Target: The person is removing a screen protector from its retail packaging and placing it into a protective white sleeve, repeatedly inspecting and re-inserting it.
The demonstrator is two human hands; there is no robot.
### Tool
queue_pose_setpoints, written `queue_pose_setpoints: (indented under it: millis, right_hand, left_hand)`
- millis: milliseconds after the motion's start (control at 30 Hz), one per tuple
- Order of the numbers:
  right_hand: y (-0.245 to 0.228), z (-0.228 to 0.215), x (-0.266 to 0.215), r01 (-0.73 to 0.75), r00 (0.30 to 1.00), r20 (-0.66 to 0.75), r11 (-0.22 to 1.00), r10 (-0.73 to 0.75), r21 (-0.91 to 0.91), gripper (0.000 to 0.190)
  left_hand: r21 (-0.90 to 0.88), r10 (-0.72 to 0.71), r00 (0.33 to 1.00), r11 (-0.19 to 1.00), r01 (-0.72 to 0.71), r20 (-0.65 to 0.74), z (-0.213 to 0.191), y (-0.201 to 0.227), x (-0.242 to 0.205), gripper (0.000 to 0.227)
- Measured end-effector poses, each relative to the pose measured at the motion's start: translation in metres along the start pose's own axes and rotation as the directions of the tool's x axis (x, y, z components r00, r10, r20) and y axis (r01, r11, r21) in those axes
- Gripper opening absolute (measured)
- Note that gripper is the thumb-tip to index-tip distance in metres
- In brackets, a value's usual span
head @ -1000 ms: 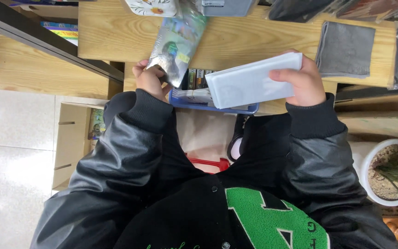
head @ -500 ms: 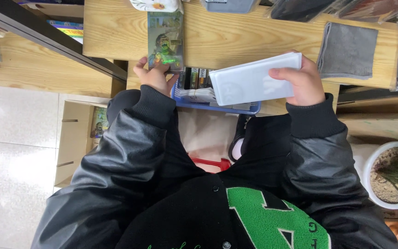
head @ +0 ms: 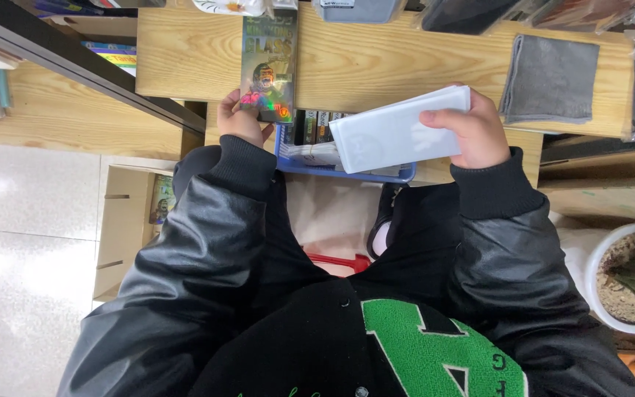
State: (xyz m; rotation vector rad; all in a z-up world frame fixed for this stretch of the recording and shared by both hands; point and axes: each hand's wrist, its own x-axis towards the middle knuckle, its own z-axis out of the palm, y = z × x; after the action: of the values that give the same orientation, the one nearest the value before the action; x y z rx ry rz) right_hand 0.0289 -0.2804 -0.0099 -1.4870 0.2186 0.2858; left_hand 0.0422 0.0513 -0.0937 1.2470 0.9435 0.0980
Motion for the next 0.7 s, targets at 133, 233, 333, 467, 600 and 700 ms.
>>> queue_pose_setpoints:
  millis: [133, 233, 333, 467, 600, 700]
  right_hand:
    - [-0.005, 0.003, -0.004, -0.003, 1.000, 0.004, 1.000, 0.003, 0.008, 0.028]
    - [-0.003, 0.002, -0.003, 0.004, 1.000, -0.002, 1.000, -0.004, -0.005, 0.029]
    - [0.002, -0.001, 0.001, 0.024, 1.000, 0.003, 1.000, -0.024, -0.002, 0.028]
    - [0.001, 0.000, -0.001, 0.038, 0.999, -0.008, 0.999, -0.038, -0.021, 0.030]
    - [-0.004, 0.003, -0.002, 0.149, 0.989, -0.017, 0.986, -0.150, -0.073, 0.030]
    - [-0.029, 0.018, -0.009, 0.186, 0.981, -0.014, 0.959, -0.193, -0.214, 0.025]
  left_hand:
    - [0.012, 0.011, 1.000, 1.000, -0.011, -0.013, 0.001, -0.005, 0.012, 0.038]
    - [-0.074, 0.003, 0.999, 0.997, -0.007, -0.045, 0.004, -0.001, 0.009, 0.042]
    - [-0.056, 0.041, 0.997, 0.997, -0.044, -0.060, 0.001, -0.008, 0.017, 0.045]
    - [0.114, 0.291, 0.954, 0.953, -0.282, -0.068, -0.005, -0.006, -0.010, 0.056]
    - [0.200, 0.680, 0.698, 0.669, -0.716, 0.224, -0.006, 0.002, -0.078, 0.051]
    - [0.164, 0.729, 0.451, 0.433, -0.886, 0.515, 0.005, 0.026, -0.121, 0.032]
